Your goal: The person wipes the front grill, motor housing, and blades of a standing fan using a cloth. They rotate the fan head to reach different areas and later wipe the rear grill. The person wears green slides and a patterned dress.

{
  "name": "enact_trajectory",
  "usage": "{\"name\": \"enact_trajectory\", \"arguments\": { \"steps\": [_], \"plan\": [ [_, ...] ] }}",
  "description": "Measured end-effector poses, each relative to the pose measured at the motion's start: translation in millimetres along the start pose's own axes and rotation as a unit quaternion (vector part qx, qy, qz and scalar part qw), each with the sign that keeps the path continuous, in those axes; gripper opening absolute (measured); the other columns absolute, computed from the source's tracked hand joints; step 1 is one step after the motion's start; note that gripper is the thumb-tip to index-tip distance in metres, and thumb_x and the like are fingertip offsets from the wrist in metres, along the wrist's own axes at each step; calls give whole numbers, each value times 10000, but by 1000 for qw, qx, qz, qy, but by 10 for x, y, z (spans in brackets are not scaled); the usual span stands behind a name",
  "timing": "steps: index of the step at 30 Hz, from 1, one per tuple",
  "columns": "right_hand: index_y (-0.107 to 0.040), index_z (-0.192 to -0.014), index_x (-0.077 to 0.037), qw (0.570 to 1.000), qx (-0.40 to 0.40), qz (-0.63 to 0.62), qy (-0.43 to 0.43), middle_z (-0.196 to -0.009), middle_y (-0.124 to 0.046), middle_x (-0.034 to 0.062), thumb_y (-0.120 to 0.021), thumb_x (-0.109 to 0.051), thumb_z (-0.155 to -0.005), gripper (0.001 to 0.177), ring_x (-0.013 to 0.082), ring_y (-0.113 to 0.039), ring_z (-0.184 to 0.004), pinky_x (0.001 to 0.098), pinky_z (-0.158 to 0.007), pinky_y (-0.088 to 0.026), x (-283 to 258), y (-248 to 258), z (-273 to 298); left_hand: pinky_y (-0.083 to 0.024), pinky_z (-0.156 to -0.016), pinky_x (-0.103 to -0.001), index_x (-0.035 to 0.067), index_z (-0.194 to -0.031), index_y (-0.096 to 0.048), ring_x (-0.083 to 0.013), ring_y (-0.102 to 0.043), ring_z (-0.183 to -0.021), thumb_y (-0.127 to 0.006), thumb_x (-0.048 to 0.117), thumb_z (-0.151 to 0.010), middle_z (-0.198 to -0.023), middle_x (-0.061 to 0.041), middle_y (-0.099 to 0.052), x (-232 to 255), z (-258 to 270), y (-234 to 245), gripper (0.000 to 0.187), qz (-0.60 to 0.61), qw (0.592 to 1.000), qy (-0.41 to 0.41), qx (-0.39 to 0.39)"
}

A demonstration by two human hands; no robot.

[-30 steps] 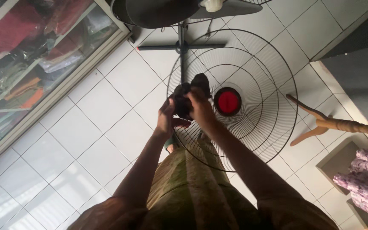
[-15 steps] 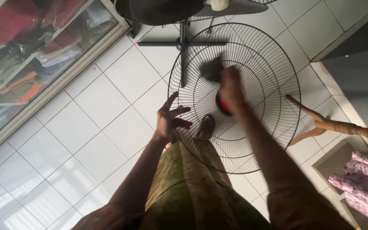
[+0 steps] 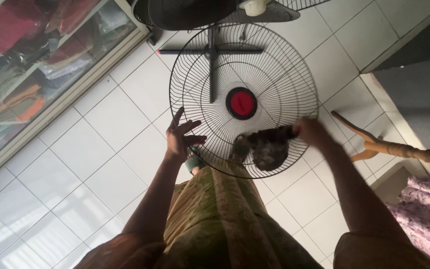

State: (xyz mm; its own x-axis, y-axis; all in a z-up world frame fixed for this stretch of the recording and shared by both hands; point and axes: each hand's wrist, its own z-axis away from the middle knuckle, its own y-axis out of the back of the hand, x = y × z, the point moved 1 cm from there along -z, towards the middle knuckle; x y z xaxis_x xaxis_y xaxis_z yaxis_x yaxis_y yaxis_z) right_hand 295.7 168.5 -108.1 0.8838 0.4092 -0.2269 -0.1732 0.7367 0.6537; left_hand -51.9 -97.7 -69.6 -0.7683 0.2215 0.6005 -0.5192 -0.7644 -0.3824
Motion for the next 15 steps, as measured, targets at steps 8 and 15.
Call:
{"name": "enact_trajectory", "arguments": {
  "steps": [8, 15],
  "plan": [
    [-742, -1145, -158, 922, -33, -331, 196, -1098, -750, 61, -686, -177, -943, 210, 186, -684, -965, 379, -907, -569, -1736, 602, 528, -658, -611, -440, 124, -1625, -171, -398, -751, -681, -465, 112, -878, -1377, -390, -569, -323, -30, 44, 803, -2, 999, 12, -53],
    [-607, -1382, -250, 816, 368, 112, 432, -1398, -595, 58, -653, -265, -738, 645, 242, -645, -1133, 382, -831, -608, -1891, -454, 56, -671, -645, -465, 147, -1624, -185, -415, -758, -723, -504, 199, -831, -1357, -391, -584, -688, 77, 74, 857, -1, 994, 47, -103]
  ]
}}
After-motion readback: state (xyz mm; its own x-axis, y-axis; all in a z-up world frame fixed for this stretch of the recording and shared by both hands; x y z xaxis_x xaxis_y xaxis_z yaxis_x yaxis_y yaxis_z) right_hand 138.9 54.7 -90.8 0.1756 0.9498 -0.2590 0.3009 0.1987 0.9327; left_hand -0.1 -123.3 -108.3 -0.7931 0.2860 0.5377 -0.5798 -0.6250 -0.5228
